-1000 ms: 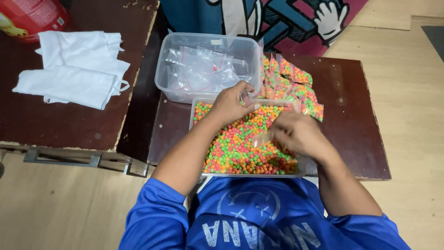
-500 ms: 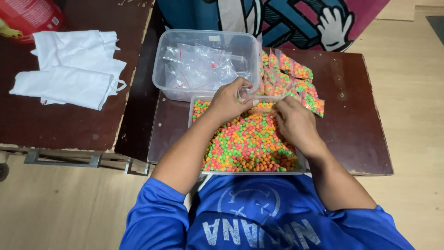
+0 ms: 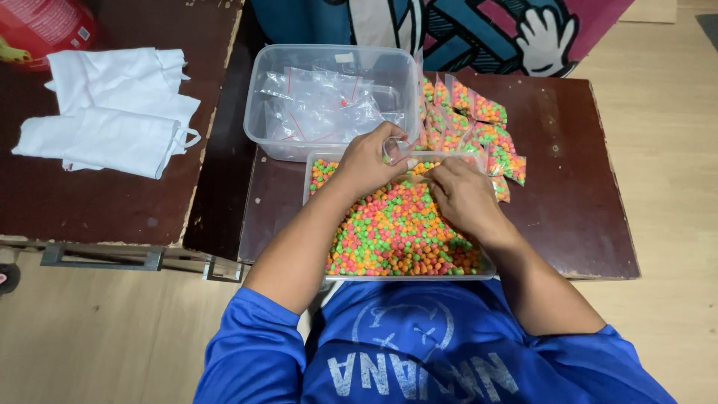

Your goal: Manually filling small plastic bags with colorful candies from a large container using fingers.

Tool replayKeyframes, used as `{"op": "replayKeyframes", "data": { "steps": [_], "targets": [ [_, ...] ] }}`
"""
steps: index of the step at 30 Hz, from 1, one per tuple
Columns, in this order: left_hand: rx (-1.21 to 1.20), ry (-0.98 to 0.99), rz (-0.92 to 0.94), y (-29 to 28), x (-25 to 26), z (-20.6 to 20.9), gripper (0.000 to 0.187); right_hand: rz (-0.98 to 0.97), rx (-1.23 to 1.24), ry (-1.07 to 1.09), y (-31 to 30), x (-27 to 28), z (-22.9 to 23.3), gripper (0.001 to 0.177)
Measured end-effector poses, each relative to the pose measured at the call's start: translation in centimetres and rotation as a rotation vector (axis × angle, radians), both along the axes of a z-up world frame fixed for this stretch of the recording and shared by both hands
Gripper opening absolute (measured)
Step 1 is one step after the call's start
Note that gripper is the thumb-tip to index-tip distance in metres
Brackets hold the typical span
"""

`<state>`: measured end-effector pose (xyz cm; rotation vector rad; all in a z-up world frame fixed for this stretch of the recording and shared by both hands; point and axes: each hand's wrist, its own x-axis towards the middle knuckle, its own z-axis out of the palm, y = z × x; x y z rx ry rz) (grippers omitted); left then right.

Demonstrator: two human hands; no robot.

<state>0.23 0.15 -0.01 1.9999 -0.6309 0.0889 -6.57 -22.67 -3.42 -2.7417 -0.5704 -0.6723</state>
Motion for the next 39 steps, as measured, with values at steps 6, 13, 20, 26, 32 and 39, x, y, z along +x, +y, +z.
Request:
{"op": "replayKeyframes", "data": {
  "steps": [6, 13, 20, 26, 32, 39],
  "targets": [
    [0.001, 0.005, -0.005, 0.1, -0.2, 0.4, 0.047, 0.034, 0.193, -0.048, -1.1, 0.4, -0.4, 0.004],
    [0.008, 0.026, 0.006, 0.1, -0.1, 0.3, 0.047, 0.366, 0.175, 0.184, 0.5, -0.9, 2.4, 0.011],
    [0.009, 0.048, 0.017, 0.1, 0.0, 0.2, 0.048, 0.262, 0.089, 0.164, 0.0, -0.4, 1.4, 0.013],
    [0.015, 0.027, 0.014, 0.0, 0.2, -0.2, 0.048, 0.003, 0.095, 0.023, -1.1, 0.6, -0.2, 0.008],
    [0.007, 0.024, 0.021, 0.0, 0.2, -0.5, 0.049, -0.046, 0.098, 0.069, -0.9, 1.0, -0.7, 0.017],
    [0.002, 0.008, 0.028, -0.1, 0.3, -0.4, 0.048, -0.011, -0.031, 0.167, -0.6, 0.8, 0.0, 0.021]
  ]
}}
